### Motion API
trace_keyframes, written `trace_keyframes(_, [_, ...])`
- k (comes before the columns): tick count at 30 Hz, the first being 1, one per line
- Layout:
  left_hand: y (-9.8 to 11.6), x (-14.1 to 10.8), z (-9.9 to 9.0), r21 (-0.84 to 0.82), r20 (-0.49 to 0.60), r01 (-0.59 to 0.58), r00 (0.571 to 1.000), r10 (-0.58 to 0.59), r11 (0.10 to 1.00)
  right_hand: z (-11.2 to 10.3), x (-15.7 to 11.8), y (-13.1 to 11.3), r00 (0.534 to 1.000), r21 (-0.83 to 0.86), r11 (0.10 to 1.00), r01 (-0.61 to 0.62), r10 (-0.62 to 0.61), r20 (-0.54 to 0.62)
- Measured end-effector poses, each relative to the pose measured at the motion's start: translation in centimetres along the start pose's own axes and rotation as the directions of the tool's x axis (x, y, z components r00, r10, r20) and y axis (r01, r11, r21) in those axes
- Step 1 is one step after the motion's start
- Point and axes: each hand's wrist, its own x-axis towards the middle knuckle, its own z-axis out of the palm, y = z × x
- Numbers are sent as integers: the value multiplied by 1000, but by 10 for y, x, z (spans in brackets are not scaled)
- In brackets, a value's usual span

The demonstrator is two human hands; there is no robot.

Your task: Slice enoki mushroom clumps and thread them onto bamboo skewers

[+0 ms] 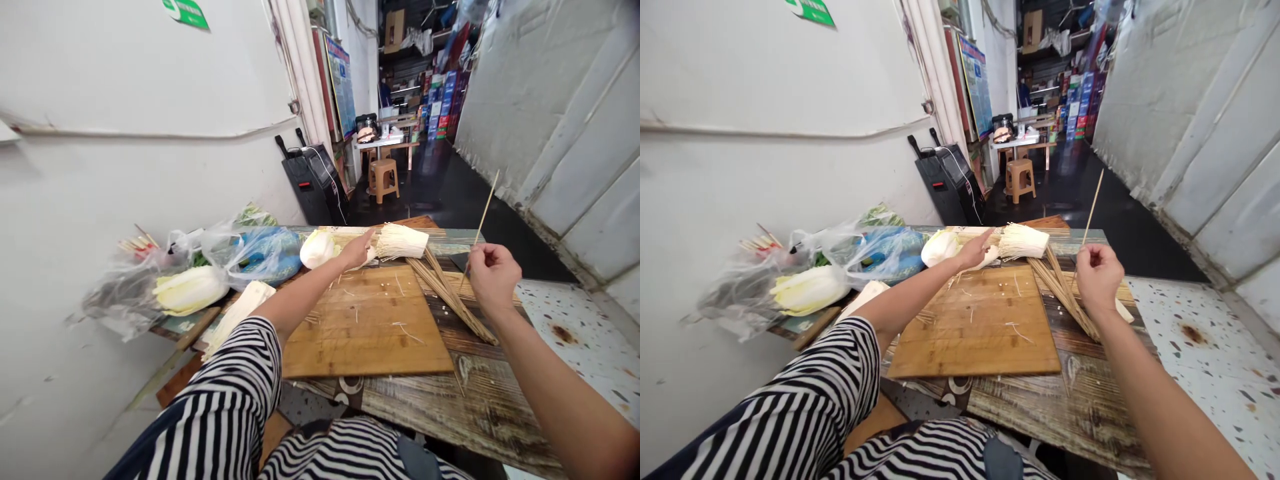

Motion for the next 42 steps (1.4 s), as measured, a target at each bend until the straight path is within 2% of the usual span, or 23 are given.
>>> trace_keyframes(3, [10, -9, -22, -59, -57, -24, 998, 21, 998, -18, -35, -17, 996, 147, 988, -51, 40, 77])
trace_keyframes(5, [21, -22, -38, -105, -105, -86, 992, 75, 991, -34, -67, -26, 978, 238, 959, -152, 112, 173])
trace_keyframes(8, [46, -53, -50, -112, -187, -208, 965, 185, 972, -61, -116, -35, 867, 372, 811, -451, 301, 396])
trace_keyframes(10, [67, -77, -41, -42, -163, -214, 965, 205, 976, -77, -145, -37, 793, 384, 723, -574, 373, 482])
trace_keyframes(13, [100, -108, -6, 109, 40, -159, 987, 156, 981, -96, -177, -33, 709, 324, 659, -679, 474, 522])
trace_keyframes(15, [120, -126, 23, 169, 157, -214, 970, 188, 962, -107, -194, -29, 664, 268, 640, -720, 525, 532])
trace_keyframes(18, [139, -145, 49, 178, 209, -329, 933, 291, 927, -121, -214, -25, 626, 173, 652, -738, 567, 535])
trace_keyframes(21, [136, -153, 45, 149, 219, -417, 898, 381, 897, -134, -229, -24, 614, 86, 682, -726, 586, 529])
trace_keyframes(24, [114, -149, 25, 112, 341, -513, 824, 452, 851, -145, -239, -23, 600, 4, 709, -705, 593, 537])
trace_keyframes(26, [95, -145, 14, 91, 462, -546, 764, 451, 833, -150, -245, -19, 591, -54, 732, -679, 589, 551])
trace_keyframes(28, [83, -145, 12, 90, 521, -544, 739, 426, 834, -152, -251, -13, 609, -86, 768, -635, 565, 556])
trace_keyframes(30, [79, -148, 16, 106, 502, -514, 767, 401, 851, -151, -256, -7, 668, -102, 832, -545, 504, 548])
trace_keyframes(31, [81, -151, 20, 121, 470, -486, 796, 382, 865, -150, -257, -4, 712, -117, 875, -470, 454, 536])
trace_keyframes(33, [89, -157, 29, 175, 392, -398, 867, 308, 900, -147, -259, 0, 799, -178, 949, -262, 316, 512])
trace_keyframes(35, [99, -163, 36, 242, 321, -312, 919, 228, 919, -144, -258, 2, 850, -253, 967, -18, 148, 506])
trace_keyframes(38, [108, -166, 40, 316, 245, -282, 947, 209, 906, -140, -256, 1, 860, -346, 907, 240, -34, 508])
trace_keyframes(42, [107, -164, 44, 316, 238, -331, 935, 263, 889, -138, -255, -1, 823, -334, 862, 381, -151, 548])
